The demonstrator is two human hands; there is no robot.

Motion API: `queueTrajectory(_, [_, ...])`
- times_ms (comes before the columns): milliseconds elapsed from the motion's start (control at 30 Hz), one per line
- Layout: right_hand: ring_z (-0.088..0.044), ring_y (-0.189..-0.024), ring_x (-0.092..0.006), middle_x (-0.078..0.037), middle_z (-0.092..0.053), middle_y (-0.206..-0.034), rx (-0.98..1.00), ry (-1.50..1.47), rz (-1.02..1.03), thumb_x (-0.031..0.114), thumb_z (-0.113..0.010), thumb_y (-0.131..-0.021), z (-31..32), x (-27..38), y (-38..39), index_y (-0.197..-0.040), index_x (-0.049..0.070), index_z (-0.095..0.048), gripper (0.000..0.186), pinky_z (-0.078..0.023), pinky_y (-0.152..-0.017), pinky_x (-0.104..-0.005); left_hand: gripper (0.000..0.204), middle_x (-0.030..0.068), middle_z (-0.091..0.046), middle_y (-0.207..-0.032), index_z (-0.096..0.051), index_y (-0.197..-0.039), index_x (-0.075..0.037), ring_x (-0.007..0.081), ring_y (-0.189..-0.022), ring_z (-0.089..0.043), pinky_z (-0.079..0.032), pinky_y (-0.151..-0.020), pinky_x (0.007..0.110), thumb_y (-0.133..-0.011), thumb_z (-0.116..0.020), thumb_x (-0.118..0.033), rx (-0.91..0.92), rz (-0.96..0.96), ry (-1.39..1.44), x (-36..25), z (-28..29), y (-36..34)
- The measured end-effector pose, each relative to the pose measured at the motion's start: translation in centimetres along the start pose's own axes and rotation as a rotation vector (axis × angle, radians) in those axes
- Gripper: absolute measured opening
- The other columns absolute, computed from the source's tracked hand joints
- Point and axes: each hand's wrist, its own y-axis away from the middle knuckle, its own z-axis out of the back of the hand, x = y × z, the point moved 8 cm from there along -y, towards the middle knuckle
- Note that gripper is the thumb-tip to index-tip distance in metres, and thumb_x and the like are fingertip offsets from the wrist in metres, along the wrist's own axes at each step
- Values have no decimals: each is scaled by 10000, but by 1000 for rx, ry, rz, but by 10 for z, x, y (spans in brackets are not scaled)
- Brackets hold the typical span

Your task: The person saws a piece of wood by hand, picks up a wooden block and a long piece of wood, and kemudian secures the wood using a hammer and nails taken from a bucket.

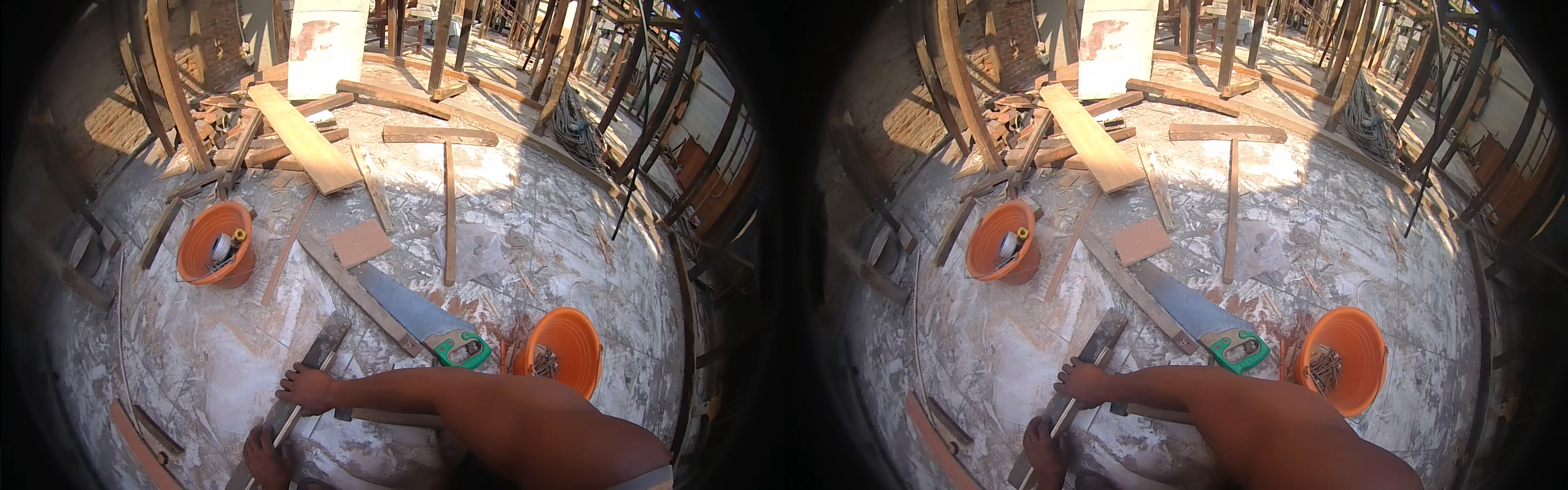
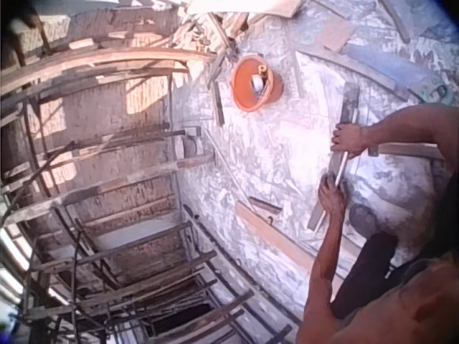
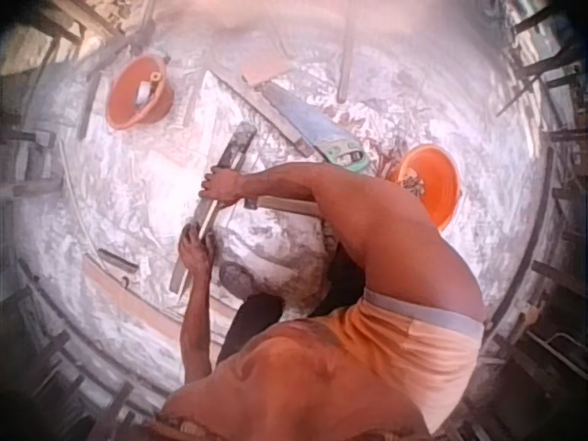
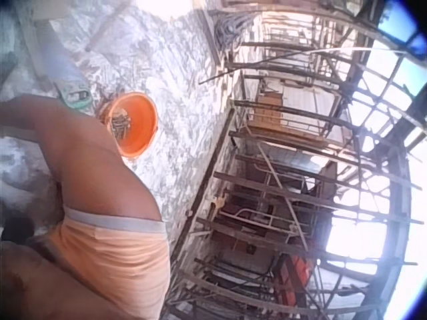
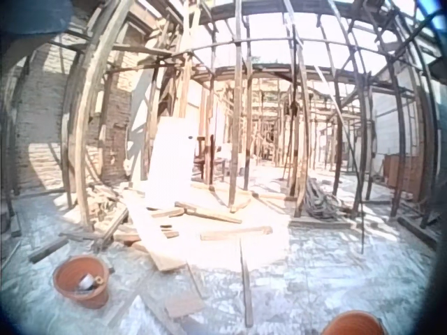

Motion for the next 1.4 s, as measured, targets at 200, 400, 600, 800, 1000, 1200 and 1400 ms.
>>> queueTrajectory(200, [-562, -1221, -298, -103, -619, -1241, 29, -44, 12, 434, -833, -765, 12, 6, -3, -1380, 102, -562, 749, -433, -1058, -485, 583, 177, -591, -1322, -611, -1264, -112, 394, -1199, -569, -447, -1016, 524, -748, -813, -293, -70, -10, -73, 22, -11, 8])
queueTrajectory(400, [-554, -1250, -306, -112, -621, -1264, 54, -47, 7, 443, -810, -802, 13, 7, -1, -1415, 98, -545, 752, -419, -1096, -508, 574, 162, -586, -1333, -619, -1263, -136, 386, -1214, -563, -435, -1032, 521, -754, -823, -306, -5, 38, -73, 23, -9, 7])
queueTrajectory(600, [-564, -1231, -297, -110, -622, -1266, 41, -28, 16, 461, -802, -809, 14, 4, 4, -1416, 100, -541, 752, -428, -1060, -487, 570, 165, -584, -1331, -620, -1276, -137, 391, -1201, -567, -435, -1028, 532, -774, -812, -327, -8, -7, -46, 15, -8, 5])
queueTrajectory(800, [-533, -1286, -315, -124, -603, -1328, 97, -102, 21, 639, -729, -815, 18, 5, 0, -1419, 67, -535, 854, -367, -1137, -515, 553, 177, -576, -1337, -619, -1266, -121, 399, -1206, -561, -429, -1030, 543, -770, -796, -290, -32, 11, -46, 15, -4, 7])
queueTrajectory(1000, [-512, -1308, -335, -159, -591, -1345, -39, -186, 0, 753, -599, -876, 61, -25, 21, -1384, 46, -560, 872, -339, -1148, -537, 569, 187, -573, -1338, -605, -1275, -104, 407, -1225, -552, -418, -1041, 542, -767, -806, -262, -39, 7, -30, 10, 0, 4])
queueTrajectory(1200, [-513, -1282, -350, -166, -567, -1337, -516, 52, -385, 571, -599, -973, 150, -163, 105, -1318, 53, -580, 623, -349, -1128, -534, 596, 198, -565, -1350, -585, -1302, -98, 406, -1238, -547, -415, -1043, 539, -770, -815, -241, 6, 28, -16, 7, 0, 0])
queueTrajectory(1400, [-538, -1273, -402, -220, -533, -1365, -316, -6, -1369, 508, -750, -877, 112, -299, 285, -1329, -7, -552, 714, -512, -953, -558, 604, 184, -555, -1364, -582, -1309, -112, 402, -1240, -537, -408, -1053, 541, -766, -817, -233, 19, 55, -21, 20, -3, 4])
